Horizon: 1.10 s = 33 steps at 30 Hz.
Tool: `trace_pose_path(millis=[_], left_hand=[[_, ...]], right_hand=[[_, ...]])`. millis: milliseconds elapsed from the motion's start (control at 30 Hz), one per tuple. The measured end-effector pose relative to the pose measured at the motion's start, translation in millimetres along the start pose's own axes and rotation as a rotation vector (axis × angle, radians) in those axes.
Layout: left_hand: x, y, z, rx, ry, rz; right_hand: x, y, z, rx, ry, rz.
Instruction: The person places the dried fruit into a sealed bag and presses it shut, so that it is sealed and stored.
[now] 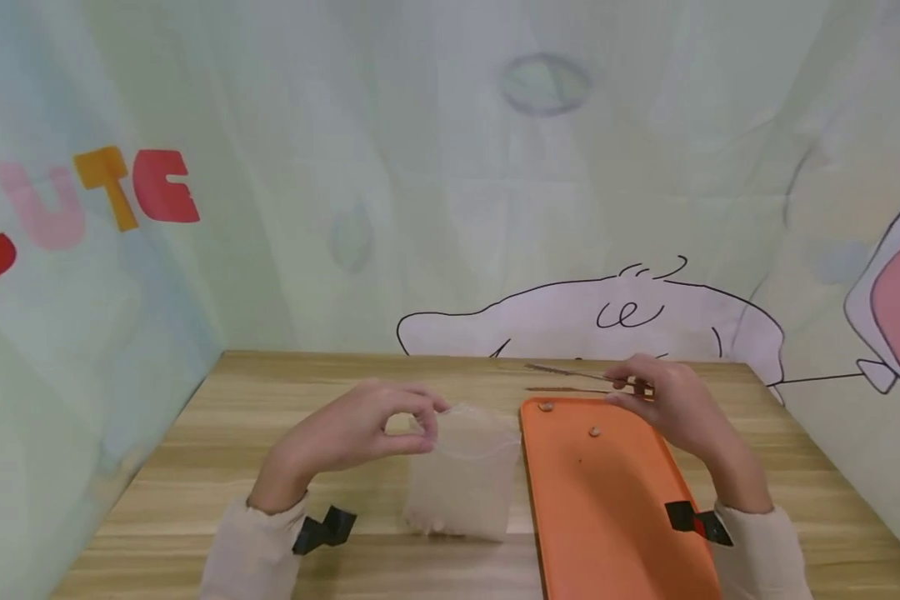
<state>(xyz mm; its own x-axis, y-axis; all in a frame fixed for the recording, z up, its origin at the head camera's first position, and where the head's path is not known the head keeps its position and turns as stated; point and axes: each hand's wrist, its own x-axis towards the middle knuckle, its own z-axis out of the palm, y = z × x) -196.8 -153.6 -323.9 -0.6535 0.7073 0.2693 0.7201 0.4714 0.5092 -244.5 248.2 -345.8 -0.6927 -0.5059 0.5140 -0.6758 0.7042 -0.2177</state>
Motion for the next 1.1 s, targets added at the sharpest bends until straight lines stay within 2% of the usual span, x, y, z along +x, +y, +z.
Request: trace_pose_path(millis=[167, 233, 367, 533, 667, 767, 833, 933, 1100], left_hand=[[-0.7, -2.0, -1.0, 0.004, 0.006, 0.007], [-1.8, -2.9, -1.0, 0.000, 0.005, 0.005], [-2.9, -4.2, -1.1, -0.002, 0.001, 0.004], [-2.4, -4.7, -1.8, -0.005, -0.001, 0.004], [-3.0, -3.8, -2.1, -0.013, -0.004, -0.005], [-3.9, -2.8, -1.8, -0.017, -0.007, -0.014], [-3.2, -2.2, -1.7, -0.019, -0.005, -0.013], [-1.4, -1.2, -1.8, -0.011, -0.004, -0.003], [-0.2, 0.1, -1.2, 0.005, -0.013, 0.005]], right_hand=[[-9.0, 35, 15, -0.039, -0.172, 0.200], [-12.0, 45, 24, -0.052, -0.219, 0.233], [-14.9, 56, 39, -0.063, -0.272, 0.235], [-16.0, 61, 53, -0.095, -0.271, 0.200], [-17.1, 61, 57, -0.090, -0.279, 0.220], [-15.6, 56, 53, -0.071, -0.288, 0.229], [-13.3, 51, 44, -0.057, -0.264, 0.226], [-8.7, 35, 23, -0.035, -0.167, 0.181], [-2.6, -4, -11, -0.059, 0.073, -0.038]])
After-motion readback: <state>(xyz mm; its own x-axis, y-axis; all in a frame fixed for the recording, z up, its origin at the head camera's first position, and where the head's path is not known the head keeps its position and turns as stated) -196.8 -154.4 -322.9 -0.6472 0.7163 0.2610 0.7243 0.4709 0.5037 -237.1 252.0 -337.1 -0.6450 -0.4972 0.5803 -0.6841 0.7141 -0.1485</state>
